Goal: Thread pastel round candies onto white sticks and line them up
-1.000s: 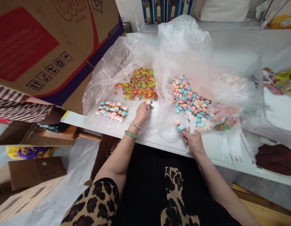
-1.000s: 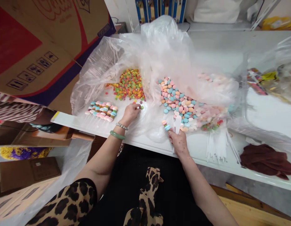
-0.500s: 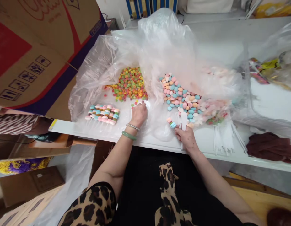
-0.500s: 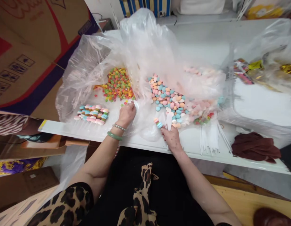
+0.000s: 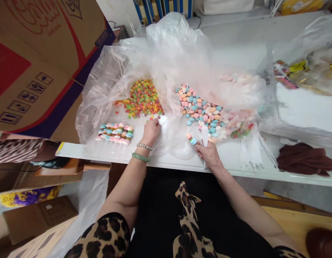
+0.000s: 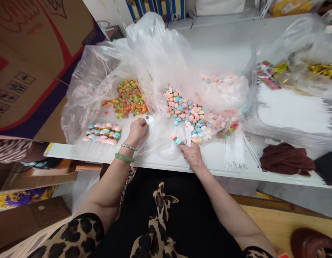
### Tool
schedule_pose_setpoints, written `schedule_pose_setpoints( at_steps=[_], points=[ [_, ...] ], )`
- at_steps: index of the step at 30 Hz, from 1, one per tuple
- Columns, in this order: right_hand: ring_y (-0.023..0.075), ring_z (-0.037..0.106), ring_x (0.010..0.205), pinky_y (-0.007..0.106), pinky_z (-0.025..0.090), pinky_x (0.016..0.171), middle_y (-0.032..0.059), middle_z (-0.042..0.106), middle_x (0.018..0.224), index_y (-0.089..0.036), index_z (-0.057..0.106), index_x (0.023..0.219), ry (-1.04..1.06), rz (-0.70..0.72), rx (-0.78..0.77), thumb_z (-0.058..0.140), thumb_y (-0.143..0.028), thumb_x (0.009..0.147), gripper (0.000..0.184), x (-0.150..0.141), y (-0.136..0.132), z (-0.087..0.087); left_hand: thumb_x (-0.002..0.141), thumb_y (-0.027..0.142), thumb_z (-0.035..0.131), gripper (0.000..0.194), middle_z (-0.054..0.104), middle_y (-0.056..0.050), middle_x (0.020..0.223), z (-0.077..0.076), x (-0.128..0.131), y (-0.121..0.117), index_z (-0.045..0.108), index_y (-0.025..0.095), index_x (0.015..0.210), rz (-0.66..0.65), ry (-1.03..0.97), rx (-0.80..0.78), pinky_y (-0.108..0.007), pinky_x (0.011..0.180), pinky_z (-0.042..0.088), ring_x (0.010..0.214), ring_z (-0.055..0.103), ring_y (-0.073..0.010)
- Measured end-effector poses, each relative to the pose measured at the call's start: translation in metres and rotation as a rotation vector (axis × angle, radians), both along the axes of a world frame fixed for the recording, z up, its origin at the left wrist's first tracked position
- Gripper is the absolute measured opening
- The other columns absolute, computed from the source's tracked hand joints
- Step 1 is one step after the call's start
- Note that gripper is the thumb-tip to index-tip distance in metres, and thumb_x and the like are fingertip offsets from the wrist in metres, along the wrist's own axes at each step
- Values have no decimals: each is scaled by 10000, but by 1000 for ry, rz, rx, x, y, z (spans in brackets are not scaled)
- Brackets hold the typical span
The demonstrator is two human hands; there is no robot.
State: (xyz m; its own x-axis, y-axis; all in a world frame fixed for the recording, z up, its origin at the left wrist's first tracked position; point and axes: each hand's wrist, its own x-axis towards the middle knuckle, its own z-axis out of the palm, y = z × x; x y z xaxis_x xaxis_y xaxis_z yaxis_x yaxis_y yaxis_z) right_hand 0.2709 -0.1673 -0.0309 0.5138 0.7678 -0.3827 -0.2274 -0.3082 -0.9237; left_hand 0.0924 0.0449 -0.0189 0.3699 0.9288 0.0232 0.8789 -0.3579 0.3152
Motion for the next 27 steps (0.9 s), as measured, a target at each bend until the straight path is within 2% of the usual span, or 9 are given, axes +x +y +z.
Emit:
schedule_pose_setpoints(
  at_steps=[5, 10, 12, 14, 16, 17, 19, 22, 27],
  points=[
    [70, 360, 383, 206, 249, 359, -65, 478, 483, -187, 529, 641, -9, 7, -6, 608, -260, 632, 109, -1, 0, 5, 631, 104, 501, 200, 673, -51, 717, 3, -8, -3, 670, 176, 708, -25, -106, -86, -284, 703, 407, 733, 592, -186],
    [81, 353, 378, 219, 260, 368, -67, 478, 472, -197, 533, 646, -44, 22, -38, 608, -284, 637, 115, -1, -2, 2, 634, 94, 528, 116, 634, -52, 667, 11, -6, -4, 607, 179, 623, 38, -170, -104, -303, 719, 410, 755, 582, -198],
    [93, 373, 390, 228, 286, 386, -59, 496, 484, -198, 551, 650, -101, 37, -58, 606, -300, 651, 116, -2, -6, 5, 655, 125, 560, 80, 592, -36, 632, 18, -5, -13, 559, 179, 598, 88, -311, -163, -296, 691, 415, 721, 574, -185],
    [116, 433, 437, 239, 338, 430, -42, 534, 515, -195, 590, 663, -228, 58, -56, 611, -319, 671, 126, -5, -11, 12, 700, 209, 604, 84, 561, -8, 629, 27, -5, -29, 540, 181, 655, 112, -594, -364, -274, 616, 417, 639, 561, -151],
    [146, 506, 517, 251, 390, 498, -21, 579, 564, -194, 626, 684, -365, 89, -16, 611, -340, 699, 147, -10, -16, 23, 734, 337, 648, 188, 564, 9, 661, 36, -6, -51, 537, 186, 754, 76, -911, -693, -249, 537, 408, 567, 549, -122],
    [159, 533, 558, 257, 407, 531, -14, 597, 587, -197, 633, 687, -419, 106, 14, 604, -347, 717, 156, -12, -17, 29, 733, 385, 672, 247, 571, 9, 676, 40, -6, -63, 536, 187, 790, 43, -1031, -851, -239, 510, 401, 547, 546, -113],
    [176, 565, 617, 266, 422, 580, -3, 622, 629, -202, 631, 682, -515, 140, 73, 580, -349, 751, 170, -17, -18, 37, 711, 412, 722, 314, 572, 15, 666, 45, -4, -83, 535, 183, 814, 0, -1190, -1054, -215, 470, 373, 504, 519, -88],
    [187, 583, 658, 271, 422, 605, 6, 639, 675, -207, 626, 690, -644, 186, 129, 549, -344, 792, 187, -22, -18, 40, 696, 380, 760, 324, 569, 22, 627, 44, 1, -102, 546, 173, 824, -10, -1302, -1167, -196, 460, 351, 481, 494, -68],
    [189, 586, 653, 275, 420, 609, 16, 638, 691, -215, 631, 736, -787, 231, 135, 513, -317, 839, 187, -20, -23, 35, 691, 362, 768, 313, 553, 29, 577, 36, 5, -106, 568, 173, 840, -19, -1326, -1188, -198, 474, 361, 493, 507, -79]
  ],
)
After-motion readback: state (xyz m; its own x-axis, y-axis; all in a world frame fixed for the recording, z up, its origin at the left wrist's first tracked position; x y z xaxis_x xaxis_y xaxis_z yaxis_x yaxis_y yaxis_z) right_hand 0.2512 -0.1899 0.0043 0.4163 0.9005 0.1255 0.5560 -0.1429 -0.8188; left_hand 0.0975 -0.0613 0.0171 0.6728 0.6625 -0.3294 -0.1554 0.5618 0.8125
